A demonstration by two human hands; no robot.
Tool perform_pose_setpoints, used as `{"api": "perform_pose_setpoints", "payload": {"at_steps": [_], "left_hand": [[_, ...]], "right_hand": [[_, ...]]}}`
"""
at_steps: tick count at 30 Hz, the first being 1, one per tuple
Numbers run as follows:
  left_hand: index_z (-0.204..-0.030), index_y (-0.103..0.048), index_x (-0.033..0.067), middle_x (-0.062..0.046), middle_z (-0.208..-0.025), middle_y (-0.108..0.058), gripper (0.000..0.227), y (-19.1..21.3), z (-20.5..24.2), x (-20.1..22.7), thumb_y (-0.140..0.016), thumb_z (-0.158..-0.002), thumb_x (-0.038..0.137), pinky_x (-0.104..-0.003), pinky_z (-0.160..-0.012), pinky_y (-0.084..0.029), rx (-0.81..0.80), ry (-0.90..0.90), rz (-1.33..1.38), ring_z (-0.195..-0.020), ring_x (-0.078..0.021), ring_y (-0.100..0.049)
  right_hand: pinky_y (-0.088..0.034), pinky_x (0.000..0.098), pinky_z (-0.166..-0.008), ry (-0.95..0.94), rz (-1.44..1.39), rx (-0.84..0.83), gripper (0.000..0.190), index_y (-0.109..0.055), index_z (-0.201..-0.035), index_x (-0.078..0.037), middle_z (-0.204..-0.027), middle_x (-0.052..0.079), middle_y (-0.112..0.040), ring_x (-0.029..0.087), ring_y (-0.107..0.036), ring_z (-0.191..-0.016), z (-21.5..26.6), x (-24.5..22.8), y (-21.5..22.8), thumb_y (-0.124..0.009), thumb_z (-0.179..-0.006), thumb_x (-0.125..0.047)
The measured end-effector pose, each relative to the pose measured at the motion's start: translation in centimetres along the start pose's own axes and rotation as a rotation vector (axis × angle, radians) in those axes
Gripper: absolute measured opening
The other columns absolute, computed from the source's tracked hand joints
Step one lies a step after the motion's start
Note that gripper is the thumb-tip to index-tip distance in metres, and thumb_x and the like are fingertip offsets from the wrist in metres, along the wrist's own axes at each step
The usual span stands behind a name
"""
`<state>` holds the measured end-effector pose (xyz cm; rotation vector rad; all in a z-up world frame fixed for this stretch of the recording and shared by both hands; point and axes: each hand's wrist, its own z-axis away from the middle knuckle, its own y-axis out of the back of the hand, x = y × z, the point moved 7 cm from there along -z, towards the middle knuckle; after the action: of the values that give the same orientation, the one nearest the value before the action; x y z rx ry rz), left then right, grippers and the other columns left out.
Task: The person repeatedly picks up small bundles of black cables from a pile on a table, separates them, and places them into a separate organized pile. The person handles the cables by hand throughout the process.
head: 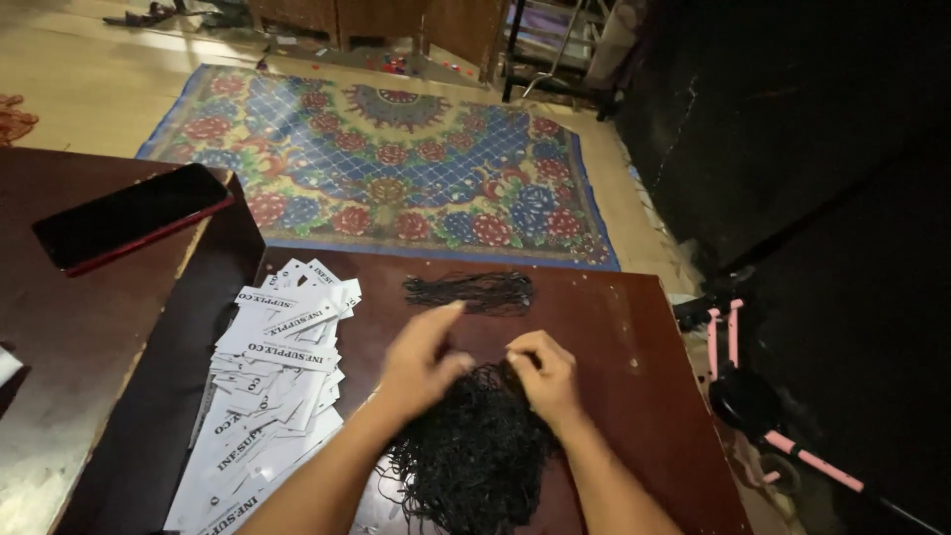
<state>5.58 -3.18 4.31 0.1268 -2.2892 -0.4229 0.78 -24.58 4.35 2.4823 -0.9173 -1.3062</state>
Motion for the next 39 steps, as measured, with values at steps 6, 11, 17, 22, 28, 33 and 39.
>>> {"api": "perform_pose_setpoints", "payload": {"at_steps": [6,11,17,22,28,33,39], "left_hand": [[-0.130,-0.071,0.0147,-0.013,-0.078,-0.075,0.048,-5.8,3.0,-0.8,-0.077,-0.083,0.015,-0.043,-0.077,-0.057,-0.351,0.465,0.326,-0.082,-0.0321,-0.076],[-0.096,-0.079,0.0191,-0.007,-0.079,-0.077,0.012,-2.3,2.6,-8.0,-0.072,-0.089,0.025,-0.037,-0.067,-0.057,-0.186,0.536,0.001,-0.071,-0.0261,-0.073],[-0.079,-0.067,0.0256,0.004,-0.073,-0.067,0.016,-0.1,2.1,-12.6,-0.076,-0.083,0.039,-0.038,-0.063,-0.053,-0.043,0.210,-0.794,-0.070,-0.0251,-0.069],[-0.076,-0.065,0.0186,-0.001,-0.076,-0.058,0.019,0.3,1.5,-9.4,-0.077,-0.081,0.032,-0.038,-0.060,-0.049,-0.013,0.044,-0.910,-0.076,-0.0264,-0.061],[-0.077,-0.064,0.0152,-0.004,-0.077,-0.054,0.023,0.9,1.4,-8.7,-0.082,-0.074,0.030,-0.039,-0.059,-0.047,0.039,0.019,-0.925,-0.076,-0.0289,-0.058],[-0.077,-0.062,0.0148,-0.005,-0.078,-0.054,0.020,0.8,1.7,-9.0,-0.079,-0.076,0.026,-0.040,-0.058,-0.047,0.052,0.025,-0.910,-0.075,-0.0300,-0.058],[-0.092,-0.070,0.0164,-0.007,-0.085,-0.056,0.027,0.8,2.1,-8.4,-0.080,-0.071,0.029,-0.043,-0.058,-0.049,-0.007,0.012,-0.836,-0.079,-0.0332,-0.059]], "right_hand": [[-0.059,0.0356,-0.070,0.193,0.011,0.061,0.012,-0.075,-0.084,-0.014,-0.082,0.000,-0.078,0.024,-0.075,-0.074,0.6,-3.3,-0.3,-0.080,-0.081,-0.003],[-0.056,0.0394,-0.077,-0.147,0.073,0.118,0.009,-0.073,-0.086,-0.010,-0.084,0.007,-0.077,0.029,-0.073,-0.082,0.2,3.7,1.7,-0.077,-0.083,-0.002],[-0.057,0.0408,-0.076,-0.253,0.192,0.060,0.011,-0.073,-0.087,-0.008,-0.084,0.010,-0.075,0.031,-0.073,-0.085,0.3,6.9,1.0,-0.077,-0.079,-0.002],[-0.059,0.0381,-0.076,-0.188,0.423,-0.065,0.013,-0.071,-0.086,-0.012,-0.085,0.005,-0.071,0.028,-0.072,-0.084,0.6,7.4,0.1,-0.078,-0.077,-0.007],[-0.059,0.0413,-0.076,-0.271,0.368,-0.091,0.010,-0.071,-0.089,-0.011,-0.091,0.006,-0.069,0.030,-0.073,-0.085,0.5,7.4,0.0,-0.076,-0.081,-0.009],[-0.061,0.0360,-0.076,-0.247,0.401,-0.087,0.009,-0.073,-0.089,-0.014,-0.090,0.004,-0.068,0.027,-0.074,-0.088,0.5,7.5,0.0,-0.076,-0.081,-0.012],[-0.061,0.0328,-0.076,-0.240,0.403,-0.062,0.009,-0.074,-0.093,-0.016,-0.092,0.002,-0.068,0.024,-0.074,-0.088,0.9,8.4,0.1,-0.075,-0.084,-0.015]]}}
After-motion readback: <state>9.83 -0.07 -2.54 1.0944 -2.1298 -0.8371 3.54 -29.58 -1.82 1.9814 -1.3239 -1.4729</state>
